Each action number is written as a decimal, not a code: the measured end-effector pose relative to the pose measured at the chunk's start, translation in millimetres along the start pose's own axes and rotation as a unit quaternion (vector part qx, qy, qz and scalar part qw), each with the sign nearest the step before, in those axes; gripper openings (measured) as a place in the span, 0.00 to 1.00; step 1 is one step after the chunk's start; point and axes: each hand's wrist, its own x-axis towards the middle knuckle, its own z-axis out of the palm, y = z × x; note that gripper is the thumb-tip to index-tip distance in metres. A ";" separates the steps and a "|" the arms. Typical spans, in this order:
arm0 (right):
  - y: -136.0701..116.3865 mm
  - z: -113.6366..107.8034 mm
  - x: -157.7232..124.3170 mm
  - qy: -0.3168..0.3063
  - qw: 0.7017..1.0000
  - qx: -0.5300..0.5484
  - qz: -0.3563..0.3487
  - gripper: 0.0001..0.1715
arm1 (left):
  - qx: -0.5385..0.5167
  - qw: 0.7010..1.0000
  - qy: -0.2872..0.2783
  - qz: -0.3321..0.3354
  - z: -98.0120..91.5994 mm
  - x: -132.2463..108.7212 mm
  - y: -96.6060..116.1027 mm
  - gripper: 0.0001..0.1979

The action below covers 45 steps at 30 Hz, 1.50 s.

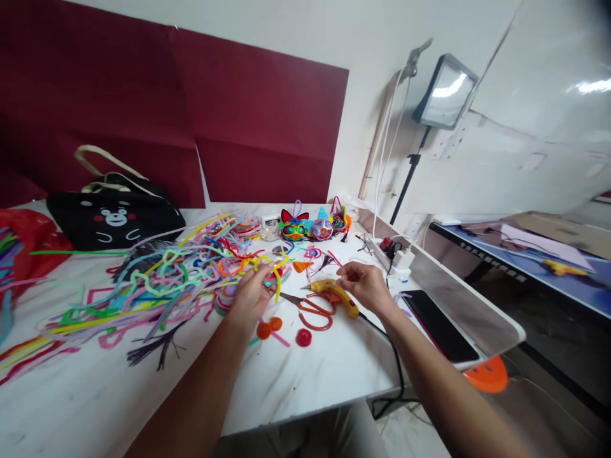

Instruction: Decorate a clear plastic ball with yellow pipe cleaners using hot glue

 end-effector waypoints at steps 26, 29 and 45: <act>23.7 -27.4 4.0 -0.064 0.986 -0.156 0.017 0.17 | 0.011 1.000 -0.001 -0.006 1.4 3.7 -0.9 0.14; 18.9 -28.2 -1.6 -0.114 0.962 -0.246 0.023 0.19 | 0.007 1.000 -0.008 0.001 0.6 3.7 -1.2 0.15; -29.7 51.9 -31.9 -0.291 0.873 -0.384 -0.074 0.14 | -0.003 1.000 -0.008 0.007 -3.6 8.8 -4.8 0.16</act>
